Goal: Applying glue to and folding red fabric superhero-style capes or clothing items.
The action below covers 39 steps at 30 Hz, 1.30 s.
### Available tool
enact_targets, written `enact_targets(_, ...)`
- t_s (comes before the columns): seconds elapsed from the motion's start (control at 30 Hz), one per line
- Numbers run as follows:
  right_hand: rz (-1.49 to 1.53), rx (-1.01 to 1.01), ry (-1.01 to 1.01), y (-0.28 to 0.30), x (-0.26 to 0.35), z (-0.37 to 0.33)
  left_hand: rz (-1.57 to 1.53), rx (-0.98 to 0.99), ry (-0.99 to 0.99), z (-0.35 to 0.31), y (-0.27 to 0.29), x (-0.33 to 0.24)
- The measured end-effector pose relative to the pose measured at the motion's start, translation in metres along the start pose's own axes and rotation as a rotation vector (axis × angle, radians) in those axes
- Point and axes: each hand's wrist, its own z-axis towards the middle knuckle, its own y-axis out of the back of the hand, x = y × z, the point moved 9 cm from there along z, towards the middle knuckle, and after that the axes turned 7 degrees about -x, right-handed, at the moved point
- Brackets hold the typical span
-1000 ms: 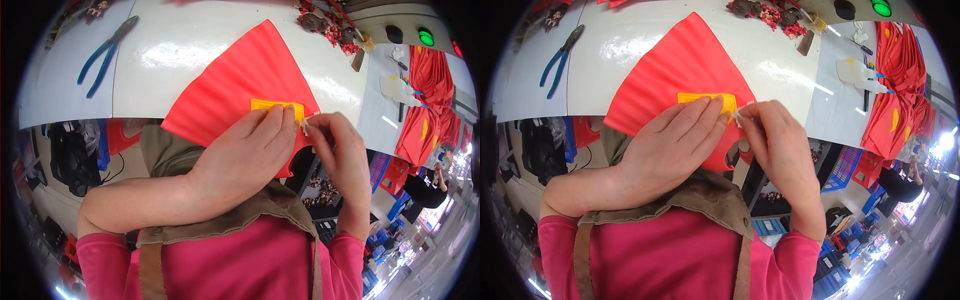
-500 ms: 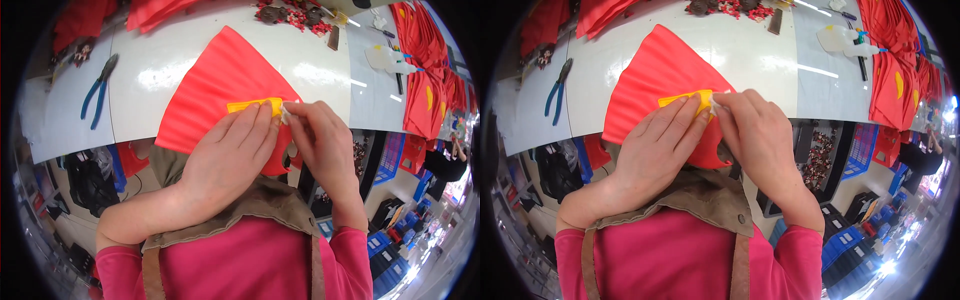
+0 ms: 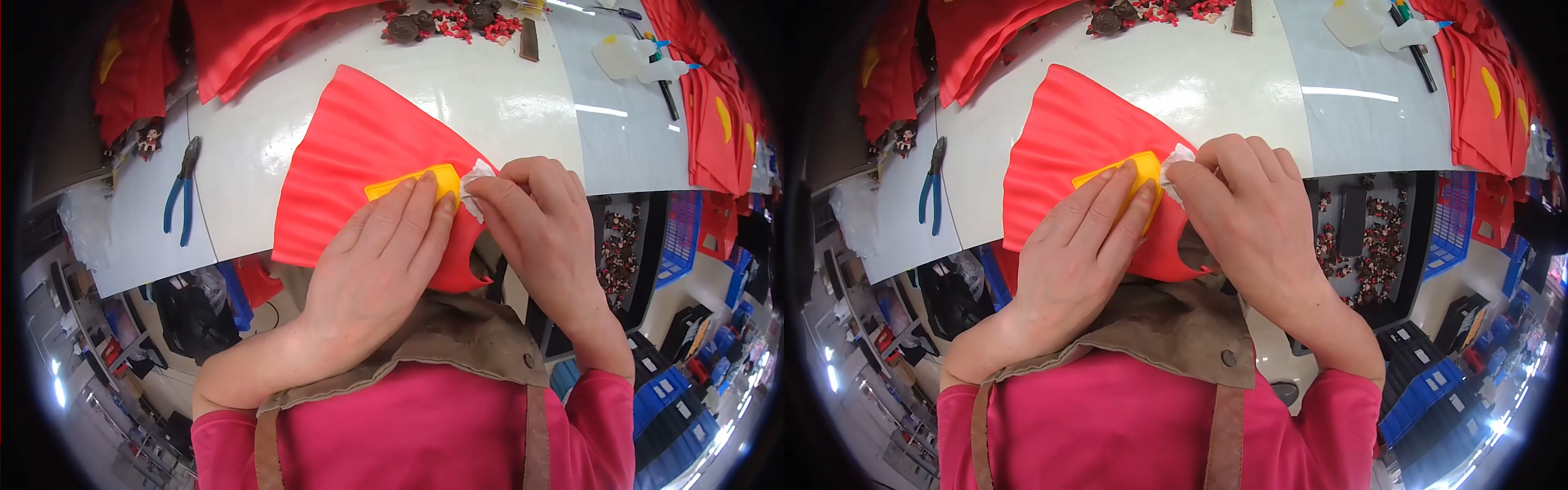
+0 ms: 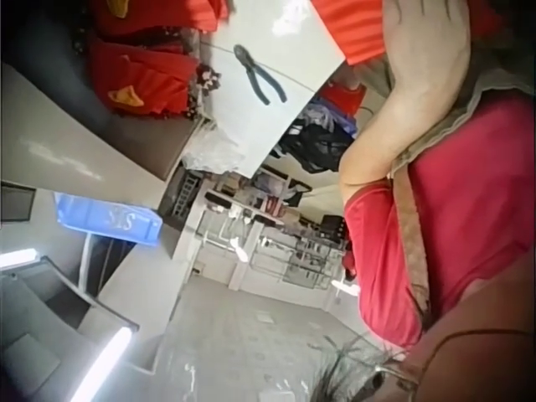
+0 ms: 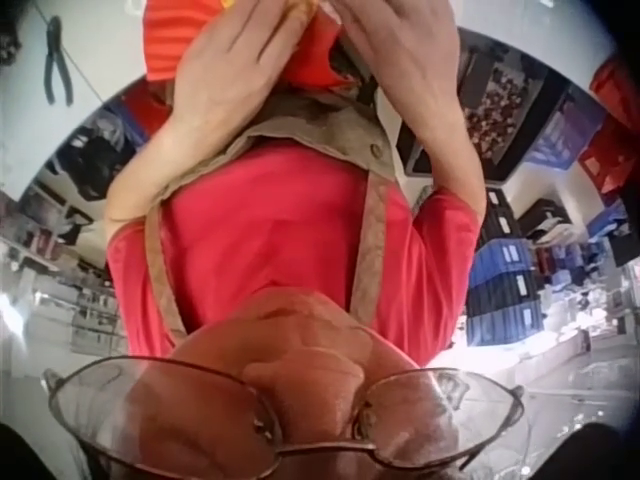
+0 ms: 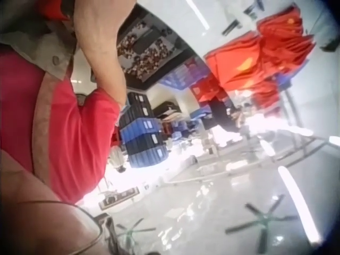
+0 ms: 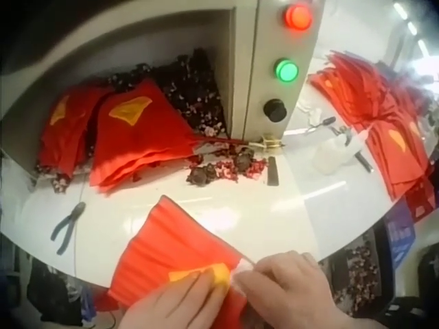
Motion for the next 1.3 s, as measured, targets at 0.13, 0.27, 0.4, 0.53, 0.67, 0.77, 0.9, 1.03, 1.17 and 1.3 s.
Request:
enact_targets(0.13, -0.032, 0.005, -0.016, -0.009, 0.001, 0.005, -0.003, -0.011, -0.002, -0.001, -0.001, 0.000)
enact_targets(0.27, -0.046, -0.079, -0.011, -0.018, -0.001, 0.018, 0.004, -0.031, -0.008, -0.003, -0.002, 0.000)
enact_targets(0.4, 0.071, -0.025, -0.077, -0.011, 0.001, 0.017, -0.004, -0.013, 0.009, -0.003, 0.001, 0.002)
enact_targets(0.53, 0.214, 0.009, -0.203, -0.008, -0.004, 0.002, -0.002, 0.017, 0.001, -0.004, -0.001, 0.002)
enact_targets(0.67, 0.122, 0.054, -0.179, -0.013, -0.004, 0.003, -0.009, 0.037, 0.008, -0.005, -0.001, 0.002)
enact_targets(0.77, 0.115, 0.020, -0.159, -0.016, -0.005, 0.011, -0.008, 0.042, 0.003, -0.004, -0.001, 0.002)
enact_targets(0.9, 0.158, -0.036, -0.146, -0.016, -0.001, 0.019, -0.017, 0.032, 0.011, -0.006, -0.001, 0.002)
enact_targets(1.03, 0.152, -0.029, -0.208, -0.011, 0.001, 0.011, -0.014, 0.051, 0.016, -0.009, -0.001, 0.002)
enact_targets(1.17, 0.116, 0.046, -0.200, -0.016, -0.001, 0.006, -0.014, 0.057, 0.005, -0.009, -0.001, 0.002)
enact_targets(1.3, 0.088, -0.046, -0.058, -0.018, 0.002, 0.022, -0.023, 0.044, -0.018, -0.006, -0.004, 0.001)
